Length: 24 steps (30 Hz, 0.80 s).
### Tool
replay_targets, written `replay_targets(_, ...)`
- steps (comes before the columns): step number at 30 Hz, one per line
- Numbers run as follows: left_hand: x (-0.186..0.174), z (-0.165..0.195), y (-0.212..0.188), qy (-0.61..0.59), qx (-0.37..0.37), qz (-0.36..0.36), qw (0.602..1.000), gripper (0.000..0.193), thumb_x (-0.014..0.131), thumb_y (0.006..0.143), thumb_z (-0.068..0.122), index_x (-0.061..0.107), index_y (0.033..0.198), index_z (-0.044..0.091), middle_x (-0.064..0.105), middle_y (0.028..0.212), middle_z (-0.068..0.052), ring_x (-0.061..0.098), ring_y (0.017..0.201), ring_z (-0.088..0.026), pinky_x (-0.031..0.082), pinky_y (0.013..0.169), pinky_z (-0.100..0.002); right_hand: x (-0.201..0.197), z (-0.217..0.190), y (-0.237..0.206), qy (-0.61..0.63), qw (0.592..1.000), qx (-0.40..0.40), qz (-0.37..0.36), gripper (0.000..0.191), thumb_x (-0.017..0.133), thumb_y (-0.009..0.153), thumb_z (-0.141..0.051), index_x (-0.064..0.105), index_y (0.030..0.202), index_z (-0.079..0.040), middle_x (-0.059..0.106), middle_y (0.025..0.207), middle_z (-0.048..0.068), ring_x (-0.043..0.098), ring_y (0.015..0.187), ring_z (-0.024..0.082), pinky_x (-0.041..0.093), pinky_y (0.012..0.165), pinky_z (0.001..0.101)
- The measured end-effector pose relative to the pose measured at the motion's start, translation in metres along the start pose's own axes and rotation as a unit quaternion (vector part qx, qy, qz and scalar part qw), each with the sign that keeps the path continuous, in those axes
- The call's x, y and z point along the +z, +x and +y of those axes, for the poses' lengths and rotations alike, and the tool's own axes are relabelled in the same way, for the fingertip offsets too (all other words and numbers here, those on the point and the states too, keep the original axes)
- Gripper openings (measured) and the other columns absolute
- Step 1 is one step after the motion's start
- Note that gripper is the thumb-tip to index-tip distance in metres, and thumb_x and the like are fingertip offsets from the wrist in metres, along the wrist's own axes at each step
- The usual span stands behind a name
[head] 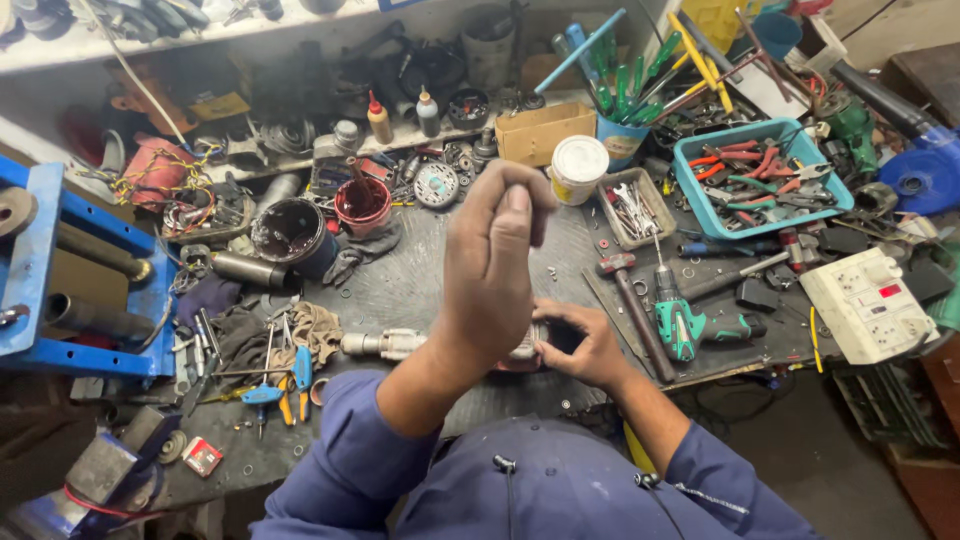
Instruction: The person assembles a red and gray power tool by inserting screws and tightening them with a screwdriver. They handle the tool body, screws, and a vent cover, then use a blue-handled screwdriver to secure the components.
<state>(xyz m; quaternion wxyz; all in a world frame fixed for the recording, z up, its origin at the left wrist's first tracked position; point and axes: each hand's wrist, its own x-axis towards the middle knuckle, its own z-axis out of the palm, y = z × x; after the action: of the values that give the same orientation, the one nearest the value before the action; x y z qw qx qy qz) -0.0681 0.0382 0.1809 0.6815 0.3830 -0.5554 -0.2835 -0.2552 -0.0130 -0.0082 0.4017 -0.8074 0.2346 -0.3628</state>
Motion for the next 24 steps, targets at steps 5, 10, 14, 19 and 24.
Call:
replay_targets(5,-0.027,0.003,0.039,-0.341,-0.043,-0.360,0.867,0.036,0.048,0.111,0.018,0.057,0.079,0.003,0.054,0.069,0.000,0.051,0.062,-0.004,0.038,0.058,-0.020,-0.001,0.004,-0.002,0.027,1.000,-0.004,-0.003,0.037,0.077,0.079,-0.008,0.071,0.115,-0.002,0.072,0.132,0.017,0.070,0.122,0.026,0.051,0.107,0.0361)
replay_targets(10,0.003,-0.004,0.003,0.014,0.080,0.025,0.996,0.032,0.043,0.107,0.026,0.054,0.105,-0.003,0.055,0.084,-0.003,0.055,0.075,-0.010,0.050,0.068,-0.028,0.001,0.012,-0.005,0.039,0.999,0.005,0.000,0.036,0.078,0.079,-0.009,0.071,0.114,-0.002,0.074,0.129,0.016,0.071,0.118,0.023,0.053,0.105,0.0345)
replay_targets(14,0.005,-0.014,-0.011,-0.010,0.055,-0.017,0.998,0.038,0.041,0.117,0.030,0.056,0.107,-0.004,0.051,0.079,-0.003,0.049,0.069,-0.009,0.042,0.064,-0.023,0.003,0.014,-0.005,0.020,1.000,-0.004,0.006,0.037,0.078,0.078,-0.009,0.071,0.114,-0.001,0.074,0.127,0.017,0.072,0.118,0.023,0.053,0.104,0.0344)
replay_targets(19,-0.027,-0.016,0.033,-0.287,-0.033,-0.345,0.893,0.032,0.051,0.108,0.027,0.057,0.086,0.005,0.052,0.068,0.001,0.048,0.058,-0.005,0.036,0.055,-0.020,0.003,0.013,-0.004,-0.010,1.000,0.026,0.007,0.038,0.080,0.077,-0.010,0.072,0.113,-0.002,0.076,0.118,0.015,0.074,0.110,0.023,0.055,0.100,0.0343)
replay_targets(24,0.005,0.001,-0.003,-0.014,0.034,0.002,0.999,0.040,0.045,0.115,0.037,0.057,0.104,0.001,0.053,0.082,0.000,0.049,0.071,-0.009,0.042,0.062,-0.025,0.002,0.014,-0.001,-0.020,1.000,-0.003,0.022,0.042,0.080,0.075,-0.010,0.072,0.116,-0.003,0.076,0.124,0.016,0.074,0.116,0.025,0.055,0.102,0.0354)
